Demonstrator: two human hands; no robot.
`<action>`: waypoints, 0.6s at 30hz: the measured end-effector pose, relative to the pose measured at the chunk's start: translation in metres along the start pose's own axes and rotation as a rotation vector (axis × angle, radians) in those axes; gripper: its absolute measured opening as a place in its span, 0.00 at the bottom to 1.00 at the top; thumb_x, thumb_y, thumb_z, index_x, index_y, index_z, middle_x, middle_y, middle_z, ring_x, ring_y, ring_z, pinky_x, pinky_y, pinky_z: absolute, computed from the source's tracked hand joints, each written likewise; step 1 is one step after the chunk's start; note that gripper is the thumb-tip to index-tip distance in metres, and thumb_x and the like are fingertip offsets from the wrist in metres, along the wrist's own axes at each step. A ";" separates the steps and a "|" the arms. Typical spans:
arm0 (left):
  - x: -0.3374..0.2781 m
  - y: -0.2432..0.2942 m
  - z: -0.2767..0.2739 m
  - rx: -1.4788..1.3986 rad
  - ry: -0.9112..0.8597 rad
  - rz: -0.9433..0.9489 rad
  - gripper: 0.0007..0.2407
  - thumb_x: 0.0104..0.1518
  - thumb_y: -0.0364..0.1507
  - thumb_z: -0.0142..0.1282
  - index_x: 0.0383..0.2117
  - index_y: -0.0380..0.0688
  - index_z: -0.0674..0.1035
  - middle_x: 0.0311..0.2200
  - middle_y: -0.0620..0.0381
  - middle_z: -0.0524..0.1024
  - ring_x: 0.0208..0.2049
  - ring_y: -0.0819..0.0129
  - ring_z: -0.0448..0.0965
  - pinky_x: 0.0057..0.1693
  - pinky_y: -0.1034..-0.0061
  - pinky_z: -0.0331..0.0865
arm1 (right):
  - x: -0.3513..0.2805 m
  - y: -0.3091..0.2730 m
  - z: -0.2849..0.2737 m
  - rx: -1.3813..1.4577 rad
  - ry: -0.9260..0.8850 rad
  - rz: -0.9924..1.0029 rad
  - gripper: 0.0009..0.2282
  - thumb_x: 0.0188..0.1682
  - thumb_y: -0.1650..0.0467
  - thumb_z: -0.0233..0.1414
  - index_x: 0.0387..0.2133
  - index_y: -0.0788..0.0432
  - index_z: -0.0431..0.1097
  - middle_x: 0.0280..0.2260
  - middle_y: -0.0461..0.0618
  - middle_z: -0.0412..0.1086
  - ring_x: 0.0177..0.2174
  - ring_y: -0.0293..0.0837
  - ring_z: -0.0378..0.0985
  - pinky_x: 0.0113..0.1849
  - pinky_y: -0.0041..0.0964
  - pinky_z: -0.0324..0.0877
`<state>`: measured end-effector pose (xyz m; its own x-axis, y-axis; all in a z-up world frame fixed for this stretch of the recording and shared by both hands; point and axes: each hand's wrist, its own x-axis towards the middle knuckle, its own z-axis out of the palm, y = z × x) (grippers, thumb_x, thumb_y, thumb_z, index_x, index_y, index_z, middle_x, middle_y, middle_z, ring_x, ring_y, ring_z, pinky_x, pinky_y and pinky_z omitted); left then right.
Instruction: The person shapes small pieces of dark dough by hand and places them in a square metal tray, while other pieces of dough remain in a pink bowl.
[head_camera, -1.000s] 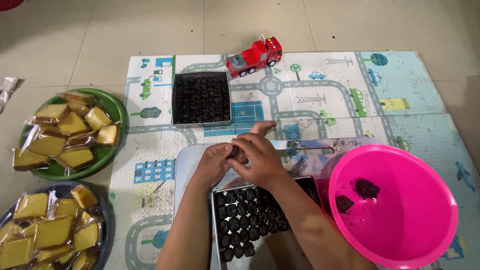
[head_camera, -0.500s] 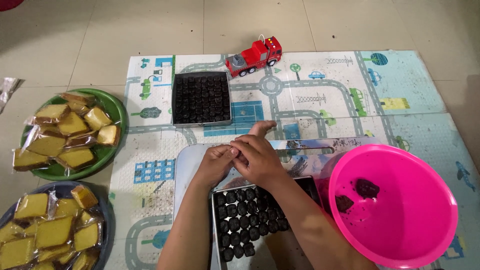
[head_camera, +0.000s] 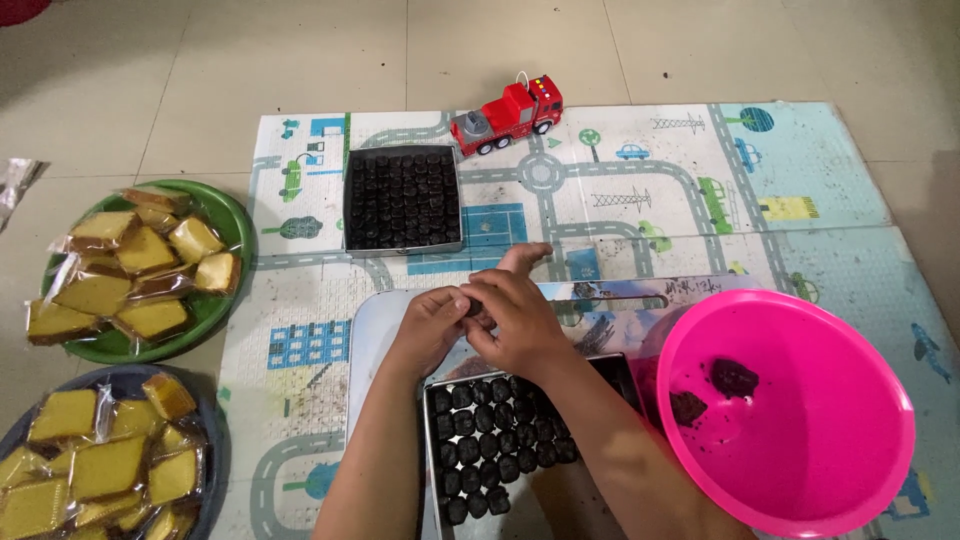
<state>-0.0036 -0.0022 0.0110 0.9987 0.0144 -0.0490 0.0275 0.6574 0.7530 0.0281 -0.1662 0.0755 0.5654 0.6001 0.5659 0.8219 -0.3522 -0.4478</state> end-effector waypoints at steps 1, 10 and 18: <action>-0.001 0.000 0.002 0.000 0.000 0.000 0.07 0.62 0.22 0.57 0.27 0.31 0.78 0.20 0.44 0.76 0.17 0.59 0.78 0.29 0.71 0.75 | -0.002 0.002 0.001 0.000 0.000 0.000 0.18 0.47 0.71 0.57 0.53 0.57 0.70 0.50 0.54 0.68 0.46 0.60 0.76 0.45 0.56 0.71; -0.008 0.015 0.020 0.037 0.031 -0.008 0.08 0.59 0.21 0.61 0.24 0.31 0.78 0.17 0.46 0.75 0.19 0.63 0.79 0.30 0.73 0.76 | -0.011 0.017 0.015 -0.045 0.038 -0.036 0.17 0.47 0.70 0.61 0.50 0.55 0.72 0.48 0.51 0.70 0.45 0.56 0.78 0.44 0.52 0.71; -0.008 0.012 0.015 0.087 0.042 -0.019 0.08 0.60 0.23 0.61 0.25 0.30 0.79 0.18 0.46 0.76 0.21 0.65 0.79 0.34 0.72 0.77 | -0.011 0.017 0.017 -0.086 0.076 -0.056 0.17 0.49 0.69 0.61 0.51 0.55 0.72 0.49 0.48 0.71 0.49 0.50 0.77 0.46 0.47 0.69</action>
<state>-0.0103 -0.0055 0.0302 0.9953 0.0353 -0.0898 0.0518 0.5896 0.8060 0.0348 -0.1662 0.0500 0.5191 0.5657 0.6407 0.8536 -0.3815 -0.3548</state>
